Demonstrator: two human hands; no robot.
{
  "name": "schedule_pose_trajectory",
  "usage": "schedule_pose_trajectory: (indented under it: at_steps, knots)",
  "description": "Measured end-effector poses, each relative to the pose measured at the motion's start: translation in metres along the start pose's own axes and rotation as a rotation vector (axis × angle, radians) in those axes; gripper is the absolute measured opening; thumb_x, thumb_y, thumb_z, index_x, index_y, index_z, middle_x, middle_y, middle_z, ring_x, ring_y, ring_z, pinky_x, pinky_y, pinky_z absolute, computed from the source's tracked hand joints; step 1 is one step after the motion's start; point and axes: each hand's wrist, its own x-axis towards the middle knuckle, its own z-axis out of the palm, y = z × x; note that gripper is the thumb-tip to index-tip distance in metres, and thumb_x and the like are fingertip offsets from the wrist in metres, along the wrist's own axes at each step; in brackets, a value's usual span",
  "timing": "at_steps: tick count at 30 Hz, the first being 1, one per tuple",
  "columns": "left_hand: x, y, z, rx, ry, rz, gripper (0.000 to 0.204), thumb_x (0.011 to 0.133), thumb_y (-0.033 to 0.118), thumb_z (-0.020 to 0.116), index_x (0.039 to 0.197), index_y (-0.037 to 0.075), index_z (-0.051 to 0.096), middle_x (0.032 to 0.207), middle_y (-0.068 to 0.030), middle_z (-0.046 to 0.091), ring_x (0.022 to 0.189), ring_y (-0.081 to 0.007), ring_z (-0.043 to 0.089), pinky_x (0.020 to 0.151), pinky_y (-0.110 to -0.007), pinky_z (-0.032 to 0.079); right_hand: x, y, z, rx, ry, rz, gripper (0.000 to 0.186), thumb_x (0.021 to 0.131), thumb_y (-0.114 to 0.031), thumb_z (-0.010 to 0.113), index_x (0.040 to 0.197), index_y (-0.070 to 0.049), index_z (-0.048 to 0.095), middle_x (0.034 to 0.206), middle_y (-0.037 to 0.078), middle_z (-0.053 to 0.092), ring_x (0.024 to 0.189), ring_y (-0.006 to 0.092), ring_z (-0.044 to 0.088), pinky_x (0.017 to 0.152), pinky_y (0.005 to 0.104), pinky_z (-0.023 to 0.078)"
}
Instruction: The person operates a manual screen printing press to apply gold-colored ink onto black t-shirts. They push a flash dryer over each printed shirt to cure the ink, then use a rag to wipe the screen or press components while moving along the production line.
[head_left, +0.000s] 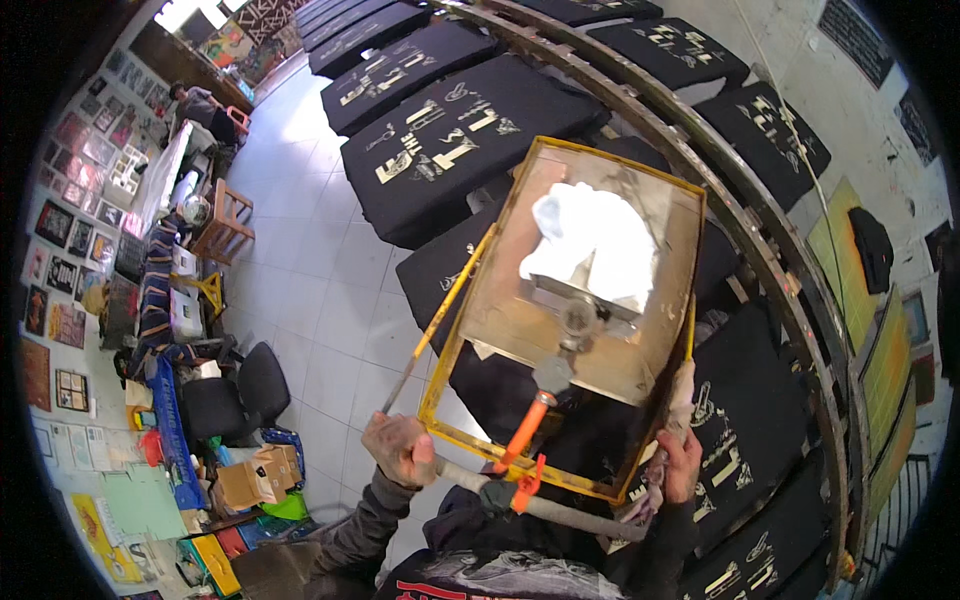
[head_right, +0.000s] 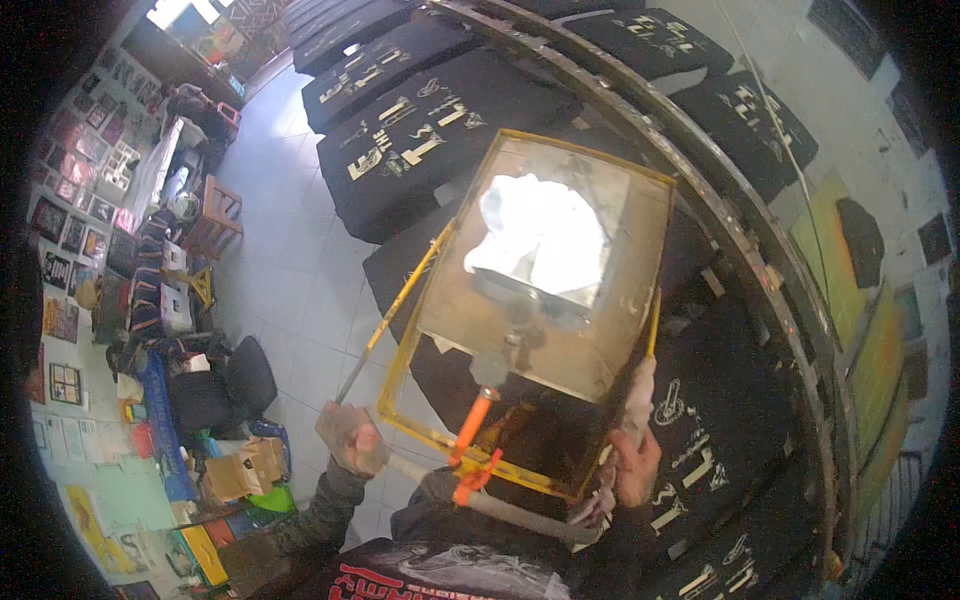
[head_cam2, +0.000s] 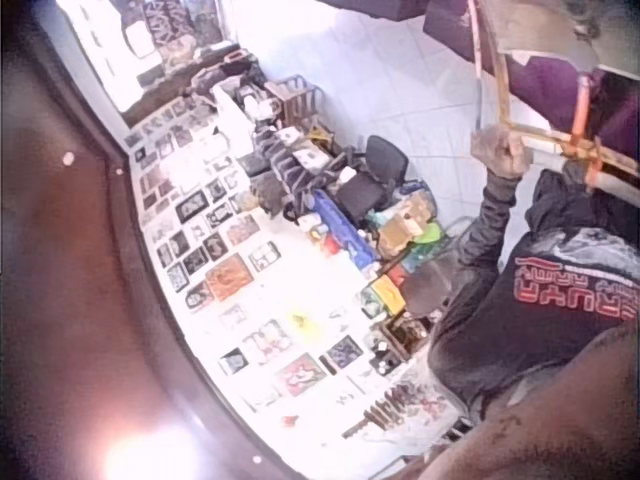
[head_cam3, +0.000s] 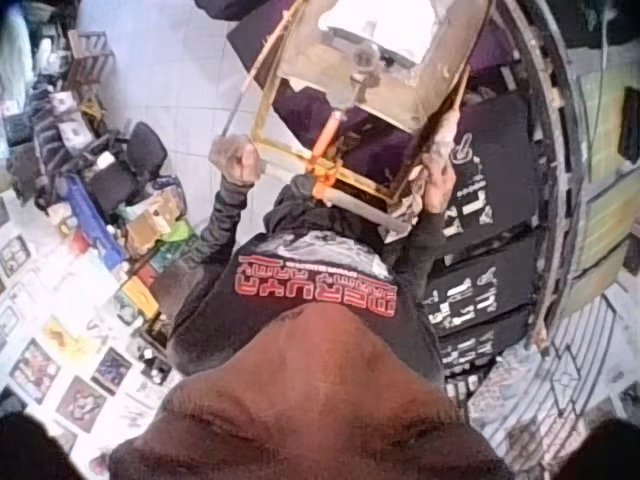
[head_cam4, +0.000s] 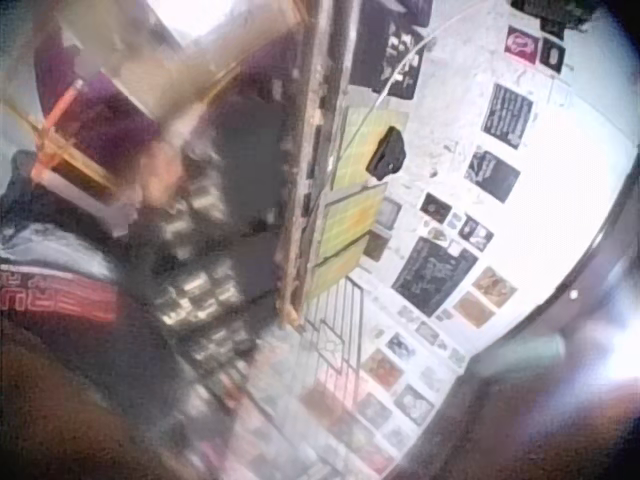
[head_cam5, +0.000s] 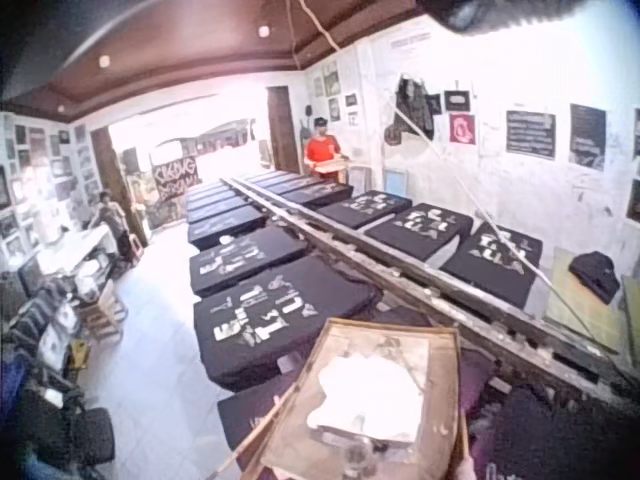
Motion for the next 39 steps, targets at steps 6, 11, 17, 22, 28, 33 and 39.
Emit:
schedule_pose_trajectory:
  at_steps: [6,11,17,22,28,33,39]
  knots:
    - [0.025,0.016,-0.017,-0.033,-0.055,0.075,0.024,0.069,0.022,0.06,0.055,0.013,0.044,0.055,-0.0018,0.042,0.047,-0.0214,0.042,0.053,-0.036,0.028,-0.012,-0.021,0.002,-0.145,0.043,0.047,0.033,0.09,-0.019,0.063,0.117,-0.001,0.064,0.087,-0.001,0.063,0.072,0.0113,0.054,0.064,0.0286,0.044]
    - [0.026,0.006,-0.027,0.015,-0.173,0.067,0.024,0.068,0.026,0.062,0.055,0.018,0.044,0.056,0.0036,0.041,0.049,-0.0149,0.041,0.054,-0.033,0.03,-0.006,-0.032,0.01,-0.497,0.13,-0.031,0.028,0.088,-0.021,0.062,0.106,0.001,0.066,0.085,0.0,0.065,0.073,0.0104,0.056,0.067,0.0281,0.046]
    - [0.032,0.001,-0.032,-0.041,-0.172,0.1,0.025,0.07,0.025,0.063,0.056,0.018,0.044,0.056,0.005,0.041,0.048,-0.0157,0.039,0.053,-0.032,0.028,-0.015,-0.064,0.043,-0.52,0.184,0.099,0.032,0.085,-0.023,0.066,0.104,0.002,0.067,0.087,0.005,0.068,0.076,0.0153,0.061,0.069,0.0312,0.047]
    - [0.036,-0.002,-0.033,-0.079,-0.138,0.103,0.025,0.07,0.025,0.066,0.057,0.018,0.046,0.056,0.0051,0.042,0.048,-0.0142,0.04,0.054,-0.031,0.029,-0.006,-0.033,0.01,-0.579,0.156,-0.023,0.028,0.085,-0.015,0.063,0.105,0.003,0.067,0.089,0.003,0.067,0.078,0.0131,0.059,0.073,0.03,0.047]
    - [0.031,-0.004,-0.031,-0.103,-0.037,0.136,0.02,0.068,0.022,0.067,0.058,0.016,0.05,0.06,0.0037,0.05,0.05,-0.0138,0.046,0.052,-0.032,0.03,-0.005,-0.037,0.012,-0.531,0.174,0.068,0.029,0.083,-0.014,0.063,0.105,0.004,0.067,0.094,0.003,0.068,0.082,0.0134,0.06,0.077,0.0311,0.048]
    - [0.027,-0.005,-0.028,-0.08,0.02,0.147,0.019,0.068,0.024,0.067,0.057,0.017,0.053,0.062,0.0035,0.058,0.051,-0.0127,0.049,0.054,-0.03,0.031,0.0,-0.028,0.005,-0.612,0.201,0.019,0.03,0.082,-0.014,0.064,0.105,0.005,0.069,0.097,0.005,0.071,0.087,0.0157,0.062,0.08,0.0316,0.048]
    - [0.025,-0.007,-0.023,-0.075,0.115,0.186,0.027,0.073,0.025,0.067,0.056,0.017,0.048,0.056,0.0042,0.045,0.049,-0.014,0.044,0.056,-0.032,0.03,0.003,-0.025,0.004,-0.651,0.199,-0.1,0.032,0.081,-0.017,0.063,0.102,0.006,0.069,0.091,0.007,0.071,0.085,0.0168,0.06,0.08,0.0339,0.049]
